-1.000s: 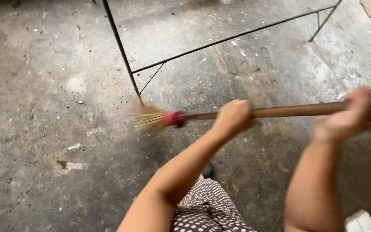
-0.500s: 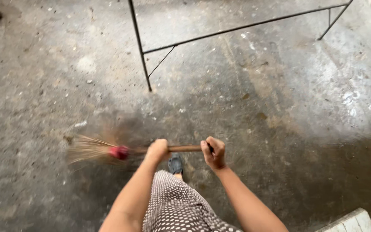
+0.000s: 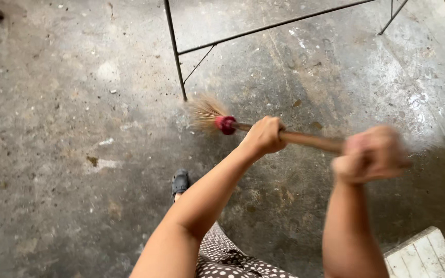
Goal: The person sweeps a concrete floor using a traditional straw broom. They move around a metal clothes drying rack and sweep near a doorway, a scooter, and a wall. The person briefly picks up and repositions a pair of sandals before continuing to sweep.
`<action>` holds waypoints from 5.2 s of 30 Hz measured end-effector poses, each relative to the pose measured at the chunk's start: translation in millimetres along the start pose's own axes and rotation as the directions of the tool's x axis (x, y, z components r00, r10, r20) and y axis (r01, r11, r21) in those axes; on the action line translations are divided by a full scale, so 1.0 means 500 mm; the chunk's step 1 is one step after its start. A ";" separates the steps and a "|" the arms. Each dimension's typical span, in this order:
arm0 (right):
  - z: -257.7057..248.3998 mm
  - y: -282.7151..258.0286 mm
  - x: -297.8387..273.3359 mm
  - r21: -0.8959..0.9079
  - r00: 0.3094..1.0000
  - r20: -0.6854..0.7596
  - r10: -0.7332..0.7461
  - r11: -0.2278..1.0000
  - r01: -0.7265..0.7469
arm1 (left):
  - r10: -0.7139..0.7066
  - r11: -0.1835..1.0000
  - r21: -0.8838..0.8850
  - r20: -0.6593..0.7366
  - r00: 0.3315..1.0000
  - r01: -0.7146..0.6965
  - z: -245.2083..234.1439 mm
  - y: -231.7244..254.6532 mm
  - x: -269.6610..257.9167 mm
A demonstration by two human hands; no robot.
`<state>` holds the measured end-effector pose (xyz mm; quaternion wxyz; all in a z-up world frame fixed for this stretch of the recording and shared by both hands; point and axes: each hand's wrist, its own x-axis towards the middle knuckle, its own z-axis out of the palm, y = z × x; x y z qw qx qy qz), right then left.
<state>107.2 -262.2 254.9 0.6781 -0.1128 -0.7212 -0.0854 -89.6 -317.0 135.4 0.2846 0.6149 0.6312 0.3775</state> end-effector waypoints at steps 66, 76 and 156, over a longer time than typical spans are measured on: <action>1.265 1.141 0.044 0.246 0.430 0.861 0.271 0.519 -0.819 | -0.186 0.979 -0.038 0.258 0.948 0.202 -0.313 -0.623 1.535; 1.283 1.197 0.164 0.324 0.508 0.682 0.526 0.405 -0.855 | -0.223 0.972 -0.037 0.165 0.961 0.232 -0.412 -0.522 1.578; 1.286 1.236 -0.257 -0.094 0.503 0.463 0.730 0.604 -0.791 | -0.495 0.759 0.504 0.038 0.868 0.411 -0.466 -0.788 1.418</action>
